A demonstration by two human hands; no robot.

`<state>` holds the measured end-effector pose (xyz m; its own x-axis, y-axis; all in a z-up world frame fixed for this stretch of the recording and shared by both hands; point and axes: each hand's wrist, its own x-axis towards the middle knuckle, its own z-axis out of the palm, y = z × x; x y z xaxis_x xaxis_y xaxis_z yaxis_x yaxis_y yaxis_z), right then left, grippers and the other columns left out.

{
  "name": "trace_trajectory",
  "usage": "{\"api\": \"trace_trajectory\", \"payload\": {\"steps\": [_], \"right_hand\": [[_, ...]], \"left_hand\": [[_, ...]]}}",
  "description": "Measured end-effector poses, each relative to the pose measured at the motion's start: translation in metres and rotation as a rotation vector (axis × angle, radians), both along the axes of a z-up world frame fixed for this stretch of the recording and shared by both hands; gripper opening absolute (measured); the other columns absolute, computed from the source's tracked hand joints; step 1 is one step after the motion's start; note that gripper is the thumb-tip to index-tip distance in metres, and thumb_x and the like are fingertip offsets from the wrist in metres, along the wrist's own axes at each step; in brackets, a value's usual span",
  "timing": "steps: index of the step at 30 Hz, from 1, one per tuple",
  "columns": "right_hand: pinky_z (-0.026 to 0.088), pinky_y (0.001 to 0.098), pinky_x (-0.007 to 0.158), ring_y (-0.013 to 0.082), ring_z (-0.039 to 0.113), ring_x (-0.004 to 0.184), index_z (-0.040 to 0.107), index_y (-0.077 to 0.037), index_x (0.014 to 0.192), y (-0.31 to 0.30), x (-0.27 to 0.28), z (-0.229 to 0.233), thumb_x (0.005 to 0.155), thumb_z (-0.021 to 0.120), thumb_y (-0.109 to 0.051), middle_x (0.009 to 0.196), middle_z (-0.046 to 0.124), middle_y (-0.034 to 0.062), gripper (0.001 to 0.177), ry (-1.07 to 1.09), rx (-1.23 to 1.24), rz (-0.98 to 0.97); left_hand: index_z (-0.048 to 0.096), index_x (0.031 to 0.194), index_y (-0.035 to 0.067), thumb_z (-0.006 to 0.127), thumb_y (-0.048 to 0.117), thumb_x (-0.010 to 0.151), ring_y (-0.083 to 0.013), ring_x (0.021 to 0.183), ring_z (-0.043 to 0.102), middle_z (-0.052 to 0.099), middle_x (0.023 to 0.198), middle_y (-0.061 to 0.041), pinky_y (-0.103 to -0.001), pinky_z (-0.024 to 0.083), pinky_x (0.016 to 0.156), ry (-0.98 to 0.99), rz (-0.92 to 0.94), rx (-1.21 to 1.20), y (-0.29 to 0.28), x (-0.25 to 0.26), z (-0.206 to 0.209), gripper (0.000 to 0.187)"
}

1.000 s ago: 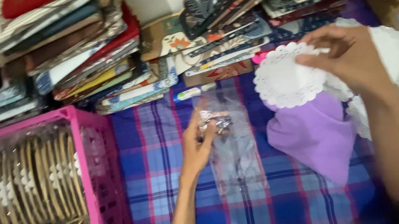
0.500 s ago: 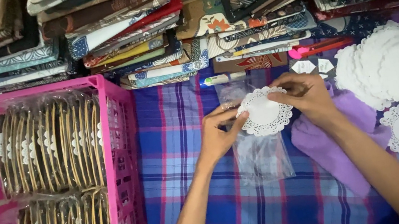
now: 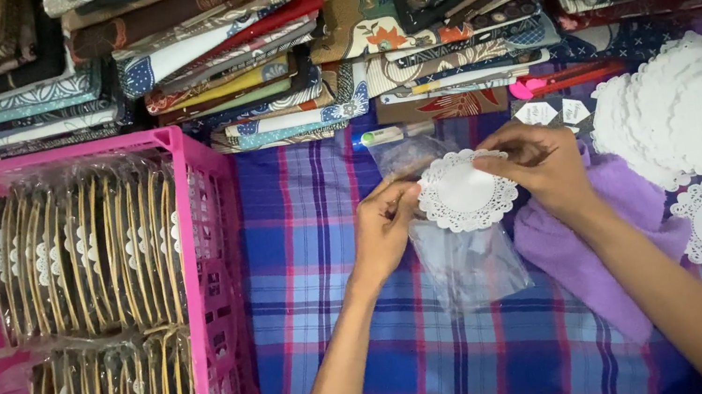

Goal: The person puts a paper doily into a plastic bag, wipes a patterned wallet with a purple cloth, and places the wallet inside the bag.

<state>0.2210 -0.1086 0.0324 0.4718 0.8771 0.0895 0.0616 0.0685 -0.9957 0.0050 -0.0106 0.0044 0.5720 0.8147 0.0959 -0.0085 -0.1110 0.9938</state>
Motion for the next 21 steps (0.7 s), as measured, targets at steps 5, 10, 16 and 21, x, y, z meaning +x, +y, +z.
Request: {"api": "trace_trajectory", "payload": {"steps": [5,10,16,21], "right_hand": [[0.056,0.0209,0.065,0.0118,0.067,0.078,0.073,0.005,0.097,-0.002,0.009,-0.017,0.082,0.082,0.006,0.086,0.069,0.0137,0.018,0.043,-0.014,-0.057],[0.056,0.0205,0.064,0.0120,0.067,0.077,0.072,0.004,0.099,-0.005,0.007,-0.016,0.083,0.082,0.003,0.086,0.070,0.0134,0.019,0.040,-0.042,-0.074],[0.056,0.0206,0.062,0.0114,0.067,0.076,0.073,0.003,0.099,-0.004,0.001,-0.005,0.079,0.085,0.002,0.085,0.072,0.0133,0.022,0.046,-0.046,-0.083],[0.058,0.0225,0.064,0.0133,0.068,0.077,0.074,0.003,0.097,-0.003,0.001,-0.002,0.081,0.084,0.002,0.088,0.073,0.0146,0.020,0.025,-0.048,-0.066]], "left_hand": [[0.078,0.093,0.007,0.064,0.014,0.099,-0.0274,0.085,0.072,0.073,0.086,-0.017,-0.040,0.057,0.076,-0.014,-0.018,0.032,0.002,-0.003,0.012,0.017],[0.078,0.090,0.011,0.079,0.017,0.089,-0.0244,0.078,0.073,0.072,0.077,-0.010,-0.035,0.058,0.069,-0.019,-0.022,0.065,-0.001,-0.002,0.040,0.006],[0.075,0.086,0.009,0.070,0.016,0.096,-0.0198,0.074,0.069,0.069,0.073,-0.011,-0.034,0.057,0.065,-0.022,-0.037,0.043,-0.002,0.000,0.039,0.014],[0.070,0.088,0.000,0.058,0.009,0.102,-0.0208,0.087,0.062,0.069,0.084,-0.018,-0.042,0.054,0.080,-0.103,-0.078,-0.034,-0.004,-0.001,0.035,0.020]]}}
